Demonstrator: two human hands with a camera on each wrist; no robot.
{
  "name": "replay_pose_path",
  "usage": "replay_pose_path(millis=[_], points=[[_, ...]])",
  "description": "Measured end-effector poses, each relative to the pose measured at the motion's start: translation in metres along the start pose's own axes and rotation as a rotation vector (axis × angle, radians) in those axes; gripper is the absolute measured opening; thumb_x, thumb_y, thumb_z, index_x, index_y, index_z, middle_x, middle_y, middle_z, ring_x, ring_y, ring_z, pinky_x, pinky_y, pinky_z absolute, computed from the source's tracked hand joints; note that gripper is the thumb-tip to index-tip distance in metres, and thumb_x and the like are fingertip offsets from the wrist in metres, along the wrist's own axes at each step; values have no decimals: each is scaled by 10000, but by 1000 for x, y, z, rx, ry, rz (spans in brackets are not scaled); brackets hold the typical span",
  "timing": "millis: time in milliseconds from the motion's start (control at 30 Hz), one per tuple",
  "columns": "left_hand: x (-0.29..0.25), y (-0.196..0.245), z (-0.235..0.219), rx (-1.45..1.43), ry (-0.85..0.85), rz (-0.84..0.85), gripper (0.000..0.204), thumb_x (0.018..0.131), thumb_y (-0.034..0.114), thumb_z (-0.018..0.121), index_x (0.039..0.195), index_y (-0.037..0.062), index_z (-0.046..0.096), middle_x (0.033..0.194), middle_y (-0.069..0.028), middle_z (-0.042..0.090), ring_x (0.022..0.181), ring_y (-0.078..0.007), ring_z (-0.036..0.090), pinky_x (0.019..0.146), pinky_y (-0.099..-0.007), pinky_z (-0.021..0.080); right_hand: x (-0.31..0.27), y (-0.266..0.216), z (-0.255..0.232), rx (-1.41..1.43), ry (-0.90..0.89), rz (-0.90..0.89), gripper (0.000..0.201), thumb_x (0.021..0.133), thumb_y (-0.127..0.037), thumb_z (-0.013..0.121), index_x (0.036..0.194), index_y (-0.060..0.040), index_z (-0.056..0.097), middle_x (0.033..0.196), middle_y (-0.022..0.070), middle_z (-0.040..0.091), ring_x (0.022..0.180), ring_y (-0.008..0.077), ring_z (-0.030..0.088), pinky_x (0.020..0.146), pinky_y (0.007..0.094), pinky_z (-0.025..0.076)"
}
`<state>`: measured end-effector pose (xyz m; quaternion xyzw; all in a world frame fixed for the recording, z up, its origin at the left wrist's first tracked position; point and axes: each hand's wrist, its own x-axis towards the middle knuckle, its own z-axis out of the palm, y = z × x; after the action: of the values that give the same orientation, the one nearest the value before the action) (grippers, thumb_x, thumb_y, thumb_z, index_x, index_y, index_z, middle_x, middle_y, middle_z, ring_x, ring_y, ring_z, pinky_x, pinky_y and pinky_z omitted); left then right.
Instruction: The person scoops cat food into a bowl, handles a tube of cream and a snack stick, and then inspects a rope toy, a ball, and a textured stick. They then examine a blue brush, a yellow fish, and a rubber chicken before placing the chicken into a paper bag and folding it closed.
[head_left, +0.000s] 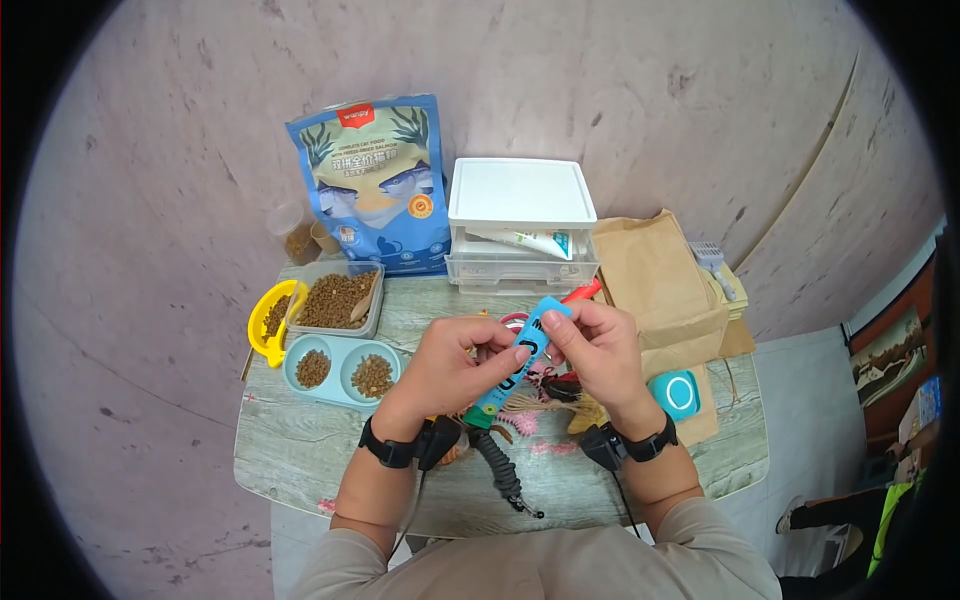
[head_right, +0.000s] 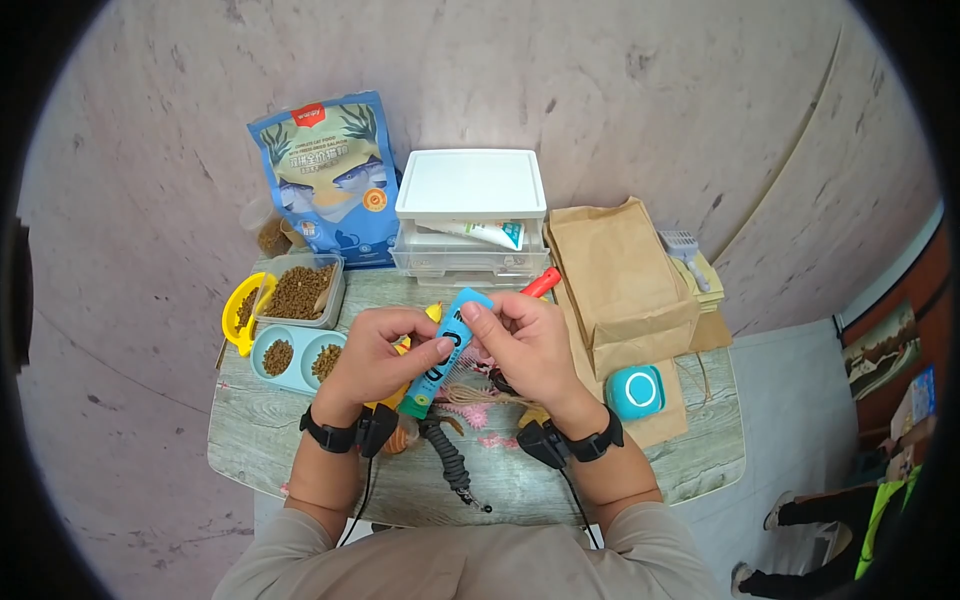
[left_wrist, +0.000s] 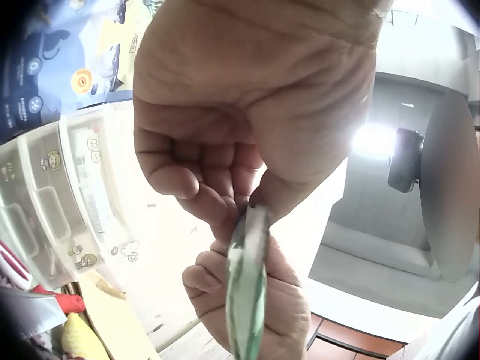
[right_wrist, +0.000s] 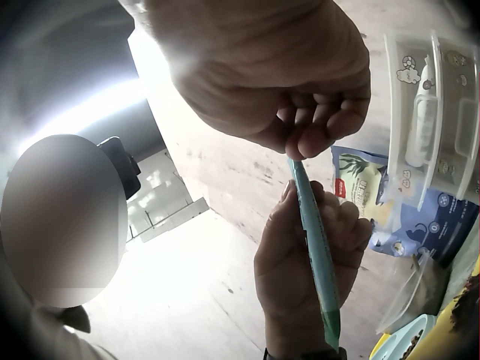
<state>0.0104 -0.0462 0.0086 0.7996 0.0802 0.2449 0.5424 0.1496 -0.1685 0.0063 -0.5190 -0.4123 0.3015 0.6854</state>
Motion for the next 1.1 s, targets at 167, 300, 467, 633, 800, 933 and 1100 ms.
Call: replay_pose_path(millis=[167,300,467,633,800,933,1100], points=[[1,8,4,-87,3,-80,155,786,136,699,781,-11,650,667,-22,608,612,-59,516,544,-218,408,-2,3,-2,-98,-23,-40,214,889,-177,606,768,0,619,622,-32,542,563,13,445,485,187,348],[0,6,2,-25,30,-32,163,787,141,697,778,-14,646,672,-12,608,614,-55,511,546,-216,409,-1,8,-1,-82,-63,23,190,875,-167,623,783,-1,612,632,-38,543,573,11,448,494,186,356],[0,1,1,0,183,-3,108,796,82,681,784,-20,649,680,-16,606,620,-65,520,558,-214,411,0,9,5,-99,-120,25,179,869,-168,631,849,8,605,664,-26,563,582,14,462,510,184,384],[5,-19,2,-117,273,89,126,793,108,694,815,-14,668,710,-27,619,624,-56,523,555,-213,414,-4,7,8,-197,-205,91,187,857,-164,642,859,19,602,661,-18,564,580,25,467,514,192,394],[4,-12,4,-132,266,110,114,792,100,699,817,-7,666,728,-25,613,636,-56,516,564,-211,414,-3,15,6,-277,-236,-14,188,843,-162,647,802,18,607,623,17,569,554,45,468,479,236,372],[3,-13,4,-274,332,2,125,816,93,676,778,-15,625,695,-1,569,631,-47,477,551,-205,382,-2,15,3,-424,-325,-128,198,836,-169,650,788,18,609,602,40,568,529,62,473,462,256,367],[3,-15,2,-178,341,72,154,826,87,665,738,-17,592,667,17,526,620,-41,444,537,-199,349,-4,14,8,-374,-307,-41,203,829,-181,649,790,16,619,586,48,559,511,82,486,466,263,387]])
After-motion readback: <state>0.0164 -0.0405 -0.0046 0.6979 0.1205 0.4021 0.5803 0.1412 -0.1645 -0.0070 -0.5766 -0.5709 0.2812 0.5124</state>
